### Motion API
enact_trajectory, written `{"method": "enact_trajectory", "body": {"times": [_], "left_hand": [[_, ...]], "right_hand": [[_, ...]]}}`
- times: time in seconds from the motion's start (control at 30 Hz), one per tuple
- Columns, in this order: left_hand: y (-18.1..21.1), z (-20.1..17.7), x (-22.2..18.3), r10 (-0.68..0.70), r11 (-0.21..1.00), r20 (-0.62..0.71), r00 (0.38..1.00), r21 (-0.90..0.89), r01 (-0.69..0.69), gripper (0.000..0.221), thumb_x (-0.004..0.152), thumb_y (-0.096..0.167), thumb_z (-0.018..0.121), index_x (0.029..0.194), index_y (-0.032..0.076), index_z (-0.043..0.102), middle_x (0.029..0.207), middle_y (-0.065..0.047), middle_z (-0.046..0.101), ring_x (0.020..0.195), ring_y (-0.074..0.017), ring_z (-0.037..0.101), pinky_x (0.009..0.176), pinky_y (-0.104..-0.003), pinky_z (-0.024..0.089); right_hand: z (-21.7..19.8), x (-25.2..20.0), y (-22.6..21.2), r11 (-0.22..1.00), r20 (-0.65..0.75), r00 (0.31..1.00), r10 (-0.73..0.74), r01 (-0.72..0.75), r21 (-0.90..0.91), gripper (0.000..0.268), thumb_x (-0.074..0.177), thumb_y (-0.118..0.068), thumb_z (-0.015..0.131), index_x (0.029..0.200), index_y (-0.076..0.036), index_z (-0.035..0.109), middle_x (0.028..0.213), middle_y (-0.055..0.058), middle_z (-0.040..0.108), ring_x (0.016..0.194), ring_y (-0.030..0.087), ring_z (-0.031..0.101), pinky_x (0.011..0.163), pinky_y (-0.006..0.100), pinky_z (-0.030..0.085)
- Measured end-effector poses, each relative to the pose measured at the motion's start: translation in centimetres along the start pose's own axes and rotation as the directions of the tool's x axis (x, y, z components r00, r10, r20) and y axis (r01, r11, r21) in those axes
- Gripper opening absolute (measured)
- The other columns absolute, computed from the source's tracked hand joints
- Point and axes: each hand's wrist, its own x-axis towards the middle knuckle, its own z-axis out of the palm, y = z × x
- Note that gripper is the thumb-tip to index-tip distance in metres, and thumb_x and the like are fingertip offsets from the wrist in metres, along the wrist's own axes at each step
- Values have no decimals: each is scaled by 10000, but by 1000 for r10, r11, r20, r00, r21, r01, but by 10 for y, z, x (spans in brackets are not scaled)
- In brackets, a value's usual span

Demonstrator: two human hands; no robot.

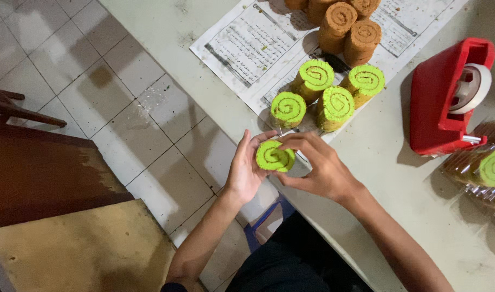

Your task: The person wraps individual green roll cake slices in clear plastic film and secures them with tape using a dispenser.

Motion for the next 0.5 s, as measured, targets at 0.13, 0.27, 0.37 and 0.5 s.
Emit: {"method": "enact_trajectory", "body": {"times": [0.13, 0.27, 0.37, 0.5], "left_hand": [[-12, -14, 10, -32, 999, 26, 999, -9, 32, 714, 1093, 695, 465, 1459, 89, 561, 1452, -186, 703, 1146, -335, 777, 718, -474, 715], [-4, 13, -3, -38, 999, 10, 999, 8, 38, 643, 1091, 659, 503, 1368, 90, 611, 1354, -129, 760, 1126, -270, 790, 796, -419, 717], [13, 54, -24, -58, 998, 34, 998, 9, 58, 610, 1102, 631, 496, 1362, 92, 618, 1345, -110, 761, 1136, -256, 783, 771, -407, 718], [-7, 26, -3, -66, 998, 58, 996, -7, 67, 583, 1114, 609, 506, 1343, 88, 633, 1374, -153, 758, 1141, -309, 786, 800, -484, 709]], "right_hand": [[6, -10, -1, 997, -21, 1000, -9, 8, -81, 539, 833, -183, 950, 1292, -77, 689, 1287, 164, 718, 1126, 410, 735, 921, 557, 599], [3, -12, -9, 992, -78, 995, -61, 53, -111, 551, 803, -179, 981, 1270, -71, 709, 1210, 156, 741, 1045, 390, 745, 883, 539, 586], [6, -21, -4, 984, -132, 984, -119, 99, -146, 553, 805, -243, 997, 1258, -73, 728, 1212, 143, 751, 1012, 352, 751, 903, 486, 587], [6, -26, -5, 974, -170, 974, -152, 119, -193, 571, 775, -215, 1016, 1244, -56, 731, 1199, 151, 758, 987, 355, 753, 877, 484, 590]]}}
